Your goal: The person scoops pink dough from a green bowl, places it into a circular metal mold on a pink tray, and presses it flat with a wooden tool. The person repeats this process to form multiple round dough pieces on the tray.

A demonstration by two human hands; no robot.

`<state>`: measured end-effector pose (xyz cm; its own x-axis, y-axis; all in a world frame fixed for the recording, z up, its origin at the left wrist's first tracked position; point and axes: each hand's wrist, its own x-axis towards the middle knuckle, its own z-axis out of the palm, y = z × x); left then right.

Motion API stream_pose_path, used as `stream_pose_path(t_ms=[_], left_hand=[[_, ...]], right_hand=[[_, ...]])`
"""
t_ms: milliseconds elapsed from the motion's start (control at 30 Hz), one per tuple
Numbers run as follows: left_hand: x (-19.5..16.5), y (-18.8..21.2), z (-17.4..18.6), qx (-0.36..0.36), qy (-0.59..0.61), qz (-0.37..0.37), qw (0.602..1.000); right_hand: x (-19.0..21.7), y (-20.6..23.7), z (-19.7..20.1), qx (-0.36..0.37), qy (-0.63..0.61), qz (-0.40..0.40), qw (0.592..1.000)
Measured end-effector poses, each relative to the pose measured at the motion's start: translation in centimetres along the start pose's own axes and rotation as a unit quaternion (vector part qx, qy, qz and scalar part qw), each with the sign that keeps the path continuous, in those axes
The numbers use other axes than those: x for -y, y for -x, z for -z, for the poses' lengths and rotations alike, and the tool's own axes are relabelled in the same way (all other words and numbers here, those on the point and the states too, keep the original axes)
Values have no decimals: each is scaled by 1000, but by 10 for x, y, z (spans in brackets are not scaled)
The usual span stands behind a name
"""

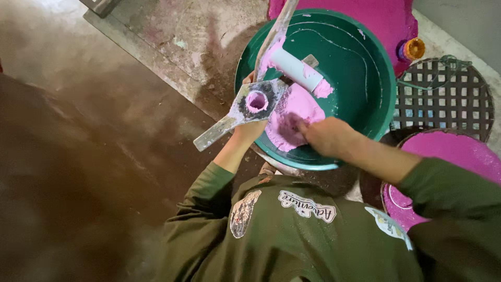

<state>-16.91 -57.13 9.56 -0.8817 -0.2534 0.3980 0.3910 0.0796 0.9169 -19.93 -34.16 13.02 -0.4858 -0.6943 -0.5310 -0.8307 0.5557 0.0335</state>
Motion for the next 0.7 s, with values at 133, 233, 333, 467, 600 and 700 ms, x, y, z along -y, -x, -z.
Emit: stream_pose_path(t_ms=[133, 233, 333, 467, 600, 700], left_hand=[[-11, -4, -1, -2, 21, -17, 1000], [-31, -10, -2, -3, -136, 30, 990], [-51, -19, 0, 16, -344, -119, 931], [-77, -13, -10, 133, -262, -26, 956], [-89, -2, -27, 210, -219, -145, 942], [-83, -2, -46, 202, -282, -90, 934]], right_hand=[[21, 50, 38, 19, -54, -24, 998], [10, 95, 63, 48, -128, -89, 987], [-19, 139, 79, 72, -266, -182, 944], [-52, 169, 104, -54, -405, -125, 904], [-48, 174, 140, -128, -174, -140, 966], [-8, 155, 150, -206, 59, -117, 970]])
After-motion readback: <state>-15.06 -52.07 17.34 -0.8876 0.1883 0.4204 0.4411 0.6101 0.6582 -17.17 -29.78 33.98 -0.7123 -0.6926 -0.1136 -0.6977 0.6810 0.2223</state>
